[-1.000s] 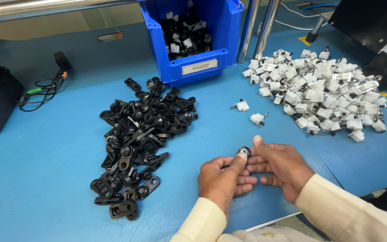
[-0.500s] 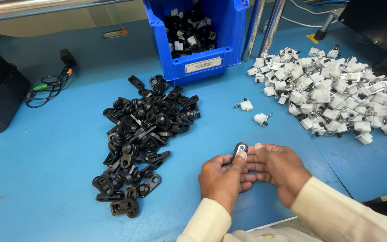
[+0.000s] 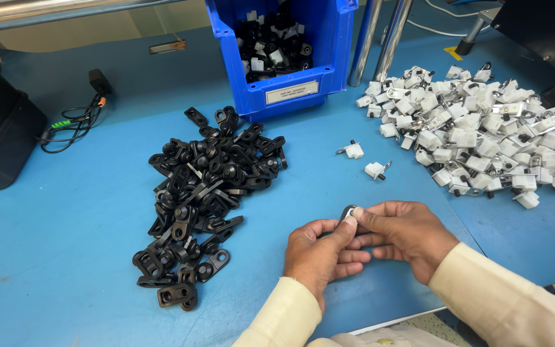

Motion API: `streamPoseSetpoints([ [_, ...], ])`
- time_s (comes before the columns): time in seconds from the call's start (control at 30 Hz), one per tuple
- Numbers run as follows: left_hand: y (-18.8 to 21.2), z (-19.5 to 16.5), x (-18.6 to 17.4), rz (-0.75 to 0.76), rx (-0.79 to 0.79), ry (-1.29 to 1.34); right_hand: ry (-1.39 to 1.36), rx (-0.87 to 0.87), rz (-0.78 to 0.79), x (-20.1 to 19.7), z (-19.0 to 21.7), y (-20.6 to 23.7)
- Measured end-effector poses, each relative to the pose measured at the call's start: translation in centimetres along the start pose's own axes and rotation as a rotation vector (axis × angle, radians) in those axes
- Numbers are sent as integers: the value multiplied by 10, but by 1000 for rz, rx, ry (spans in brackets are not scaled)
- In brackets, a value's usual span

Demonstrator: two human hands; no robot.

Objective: The person picks a black plastic bracket and a white plastic housing from piles on the workbench, presses the two parts together by hand to assemble them, and places the finished assembly into the blue bin. They repeat this assembly cycle continuously, occasionally setting partially joined parts on the bench before completing them.

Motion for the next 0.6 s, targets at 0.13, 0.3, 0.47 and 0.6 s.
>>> streamPoseSetpoints([
  [0.13, 3, -3, 2, 12, 26, -10, -21, 23, 11, 1, -4, -6],
  [0.3, 7, -3, 1, -99, 71, -32, -128, -30, -87, 3, -13, -6],
  [0.47, 6, 0, 5, -124, 58, -15, -185, 10, -126, -1, -15, 3],
  [0.6, 4, 0, 8, -88, 38, 31, -143, -15, -62, 1, -9, 7],
])
Point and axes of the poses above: each hand's wrist, its own y-axis away from the middle knuckle, its own x-axis out of the palm, z = x × y, the point moved 9 cm from there along -y, towards the middle knuckle, and after that the axes turned 3 degrees about x, right-handed, at the moved point
